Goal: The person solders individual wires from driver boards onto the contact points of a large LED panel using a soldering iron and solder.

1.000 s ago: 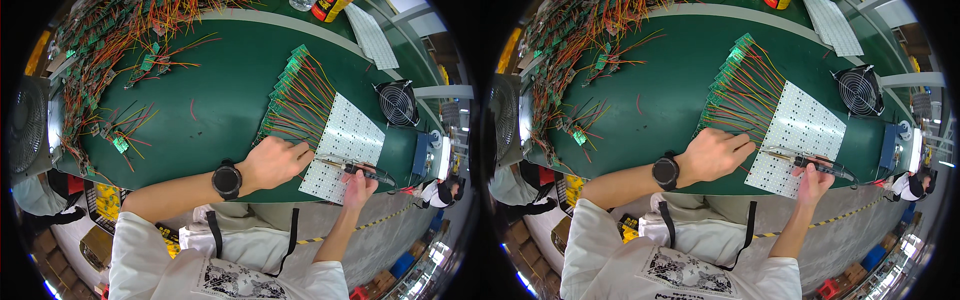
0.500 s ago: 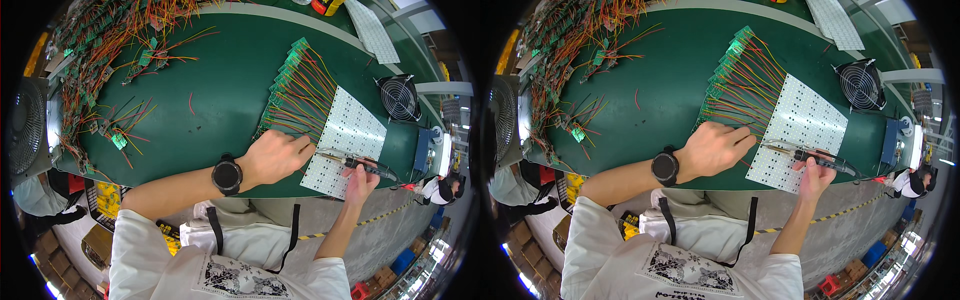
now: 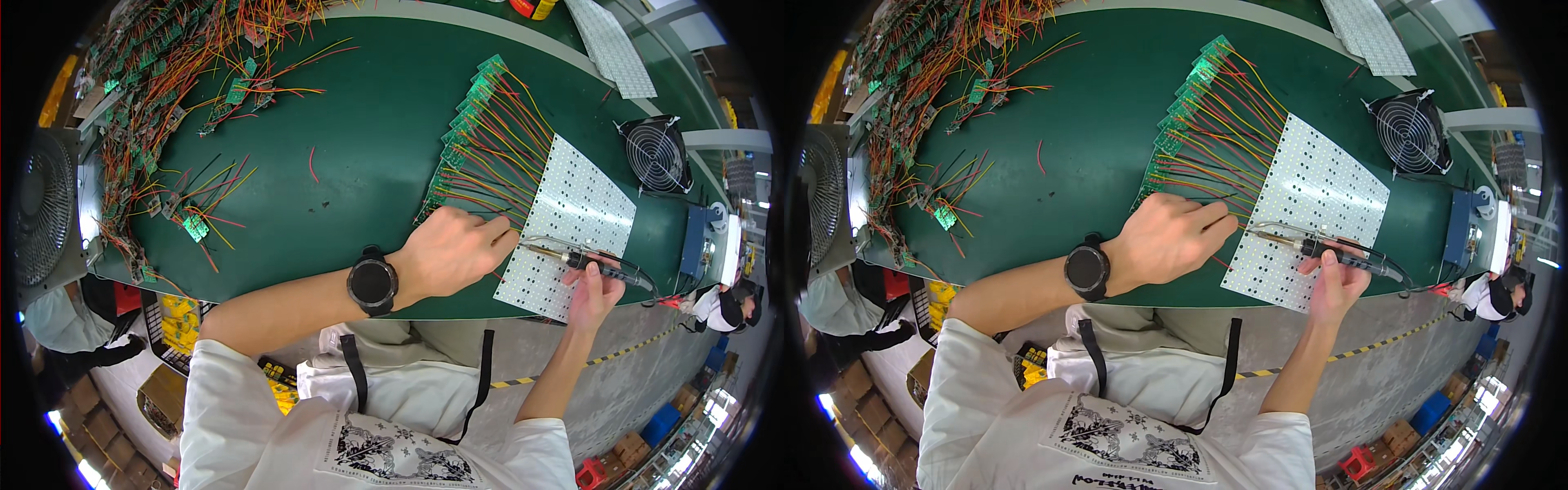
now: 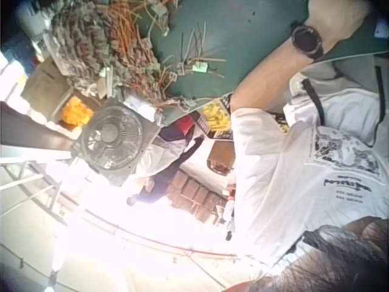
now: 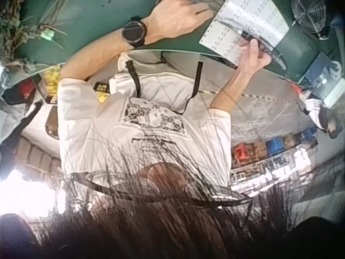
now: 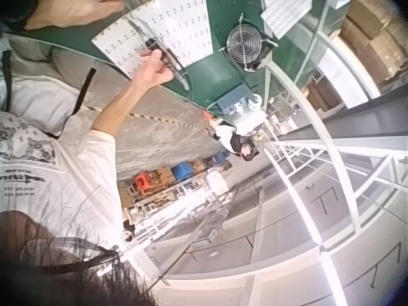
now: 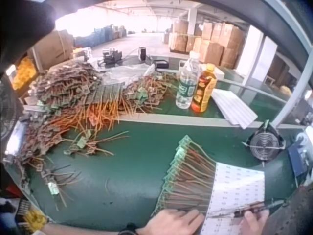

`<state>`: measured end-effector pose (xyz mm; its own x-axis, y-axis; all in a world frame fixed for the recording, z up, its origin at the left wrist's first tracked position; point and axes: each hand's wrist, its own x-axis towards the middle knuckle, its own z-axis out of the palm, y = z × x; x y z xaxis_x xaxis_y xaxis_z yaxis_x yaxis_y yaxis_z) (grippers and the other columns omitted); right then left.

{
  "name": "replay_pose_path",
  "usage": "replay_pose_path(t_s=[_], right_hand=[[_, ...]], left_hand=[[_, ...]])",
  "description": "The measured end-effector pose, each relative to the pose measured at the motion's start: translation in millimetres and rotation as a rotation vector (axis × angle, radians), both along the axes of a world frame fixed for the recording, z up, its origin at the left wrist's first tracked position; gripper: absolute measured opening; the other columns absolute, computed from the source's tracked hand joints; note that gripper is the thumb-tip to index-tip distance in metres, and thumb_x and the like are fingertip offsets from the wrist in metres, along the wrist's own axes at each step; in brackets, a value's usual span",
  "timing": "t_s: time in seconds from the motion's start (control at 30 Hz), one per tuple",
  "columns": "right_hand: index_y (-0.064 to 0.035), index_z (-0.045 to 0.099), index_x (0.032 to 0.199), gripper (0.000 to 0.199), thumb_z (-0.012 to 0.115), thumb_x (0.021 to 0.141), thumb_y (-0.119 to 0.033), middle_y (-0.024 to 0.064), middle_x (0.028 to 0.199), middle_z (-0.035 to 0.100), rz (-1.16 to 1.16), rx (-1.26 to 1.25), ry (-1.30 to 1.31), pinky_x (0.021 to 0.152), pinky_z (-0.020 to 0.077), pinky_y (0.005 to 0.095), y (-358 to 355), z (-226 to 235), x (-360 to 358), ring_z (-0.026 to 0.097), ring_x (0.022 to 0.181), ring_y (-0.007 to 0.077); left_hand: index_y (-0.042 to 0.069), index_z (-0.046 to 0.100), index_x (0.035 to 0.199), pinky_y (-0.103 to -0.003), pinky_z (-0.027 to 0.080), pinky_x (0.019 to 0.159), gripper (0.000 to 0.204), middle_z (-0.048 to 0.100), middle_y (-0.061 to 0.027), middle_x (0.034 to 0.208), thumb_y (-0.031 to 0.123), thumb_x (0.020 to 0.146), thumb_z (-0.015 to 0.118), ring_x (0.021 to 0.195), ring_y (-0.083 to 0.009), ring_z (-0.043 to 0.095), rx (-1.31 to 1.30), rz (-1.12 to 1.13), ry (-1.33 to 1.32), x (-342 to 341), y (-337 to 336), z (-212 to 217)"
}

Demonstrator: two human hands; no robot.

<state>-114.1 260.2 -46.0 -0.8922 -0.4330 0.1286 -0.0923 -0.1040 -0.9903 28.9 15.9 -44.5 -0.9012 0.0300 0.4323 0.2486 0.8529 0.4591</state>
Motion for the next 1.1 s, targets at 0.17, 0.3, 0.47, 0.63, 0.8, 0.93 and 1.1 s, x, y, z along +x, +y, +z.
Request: replay_pose_path(t_s=[0.17,0.3,0.47,0.63,0.8,0.93,1.1], right_hand=[[0.0082,0.06,0.105,0.023,0.065,0.088,-0.006,0.0161,0.088,0.066,-0.056,-0.111,-0.059,0.049,0.0514,0.0326,-0.2,1.3,-0.1,0.062,0.053,0.022],[0.0086,0.06,0.106,0.024,0.064,0.088,-0.006,0.0163,0.088,0.067,-0.028,-0.072,-0.05,0.049,0.0501,0.0322,0.9,1.2,-2.6,0.061,0.053,0.0214],[0.0089,0.06,0.106,0.023,0.064,0.088,-0.005,0.0162,0.086,0.067,-0.044,-0.078,-0.057,0.049,0.0499,0.0318,-1.7,2.8,-1.4,0.06,0.053,0.0209],[0.0087,0.06,0.104,0.022,0.065,0.089,-0.006,0.0161,0.086,0.066,-0.01,-0.053,-0.027,0.05,0.0495,0.0312,-2.3,1.8,0.0,0.06,0.053,0.0201],[0.0086,0.06,0.104,0.022,0.066,0.088,-0.006,0.0156,0.085,0.066,-0.002,-0.04,-0.017,0.05,0.0496,0.0312,-4.5,3.4,1.3,0.06,0.053,0.0196],[0.0084,0.06,0.103,0.022,0.067,0.088,-0.005,0.0149,0.085,0.065,0.011,-0.024,-0.016,0.05,0.0499,0.0312,-3.2,3.2,0.4,0.06,0.053,0.0198],[0.0081,0.06,0.104,0.022,0.066,0.088,-0.006,0.0153,0.085,0.066,-0.031,-0.043,-0.021,0.049,0.0499,0.0315,-5.5,4.6,2.9,0.061,0.053,0.0204]], left_hand=[[0.005,0.056,0.086,-0.035,0.048,0.05,0.017,0.052,-0.0054,0.076,0.013,0.072,0.063,0.059,-0.0195,0.061,-0.001,0.0,0.01,-0.8,0.0,-0.3],[0.005,0.056,0.086,-0.035,0.048,0.05,0.017,0.052,-0.0055,0.076,0.013,0.073,0.063,0.059,-0.0199,0.061,-0.013,0.001,0.001,-0.2,0.3,0.6],[0.004,0.056,0.088,-0.035,0.049,0.053,0.017,0.055,-0.0068,0.08,0.012,0.075,0.063,0.062,-0.0209,0.064,-0.018,-0.017,-0.011,0.1,-0.8,2.5],[0.002,0.056,0.089,-0.035,0.05,0.055,0.017,0.058,-0.0081,0.083,0.012,0.077,0.063,0.065,-0.0218,0.066,-0.033,-0.041,-0.047,1.7,-1.4,2.6],[0.003,0.056,0.09,-0.035,0.05,0.056,0.017,0.058,-0.0081,0.083,0.012,0.077,0.063,0.065,-0.0219,0.066,-0.034,-0.038,-0.051,2.1,-2.4,4.8],[0.002,0.057,0.09,-0.035,0.05,0.056,0.017,0.058,-0.0082,0.082,0.012,0.077,0.062,0.065,-0.022,0.066,-0.034,-0.039,-0.056,1.7,-2.0,4.4],[0.005,0.055,0.083,-0.035,0.048,0.05,0.015,0.053,-0.0058,0.076,0.011,0.073,0.064,0.059,-0.0204,0.062,-0.013,0.0,0.04,0.3,-0.4,1.1]])
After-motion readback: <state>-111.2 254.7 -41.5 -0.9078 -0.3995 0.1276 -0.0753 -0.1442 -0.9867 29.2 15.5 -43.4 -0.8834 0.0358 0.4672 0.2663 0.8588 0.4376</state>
